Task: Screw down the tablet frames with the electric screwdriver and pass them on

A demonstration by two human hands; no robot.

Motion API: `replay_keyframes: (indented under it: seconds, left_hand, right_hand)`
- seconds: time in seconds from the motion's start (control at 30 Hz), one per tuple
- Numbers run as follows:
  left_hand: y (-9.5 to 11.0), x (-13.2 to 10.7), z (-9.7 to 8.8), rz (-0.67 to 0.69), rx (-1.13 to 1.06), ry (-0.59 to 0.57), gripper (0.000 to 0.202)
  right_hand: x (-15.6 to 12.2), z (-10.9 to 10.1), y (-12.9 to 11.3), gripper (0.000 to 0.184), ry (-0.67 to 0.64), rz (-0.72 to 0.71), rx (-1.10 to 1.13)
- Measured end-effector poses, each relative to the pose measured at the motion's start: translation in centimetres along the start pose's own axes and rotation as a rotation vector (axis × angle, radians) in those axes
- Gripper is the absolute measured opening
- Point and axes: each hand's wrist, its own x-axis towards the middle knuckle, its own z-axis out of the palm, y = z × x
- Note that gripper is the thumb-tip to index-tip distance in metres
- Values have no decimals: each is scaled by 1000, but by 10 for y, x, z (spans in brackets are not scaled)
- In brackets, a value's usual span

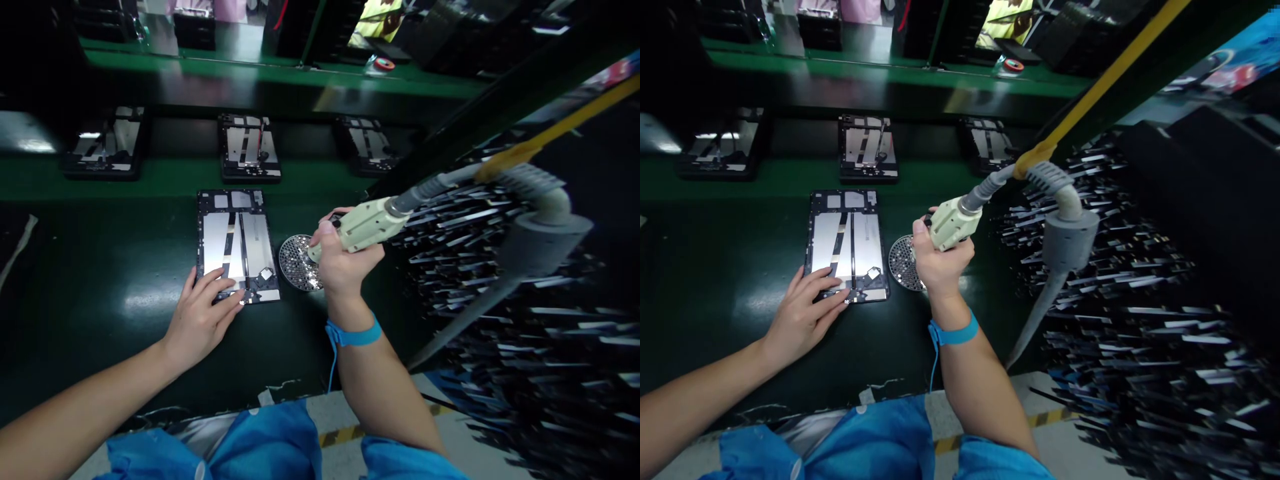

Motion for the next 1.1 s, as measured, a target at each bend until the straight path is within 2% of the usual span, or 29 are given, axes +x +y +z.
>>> replay_keyframes:
  seconds: [0.47, 0.57, 0.7, 0.8, 0.9, 1.1]
  left_hand:
    - [-1, 0, 2, 2, -10, 12, 21]
    - [-1, 2, 4, -11, -14, 18, 20]
    - [0, 7, 6, -30, -28, 28, 19]
    - [0, 8, 6, -35, -37, 17, 20]
    - [0, 8, 6, -38, -38, 17, 21]
    - [1, 8, 6, -37, -34, 23, 21]
  right_hand:
    - [1, 0, 0, 24, -13, 17, -6]
    - [4, 1, -12, 21, 1, 21, 22]
    - [-7, 8, -47, 12, 10, -3, 155]
    - [-28, 15, -68, 16, -145, 27, 279]
    - [-48, 20, -71, 21, -331, 43, 267]
    - [-60, 25, -62, 24, -420, 36, 280]
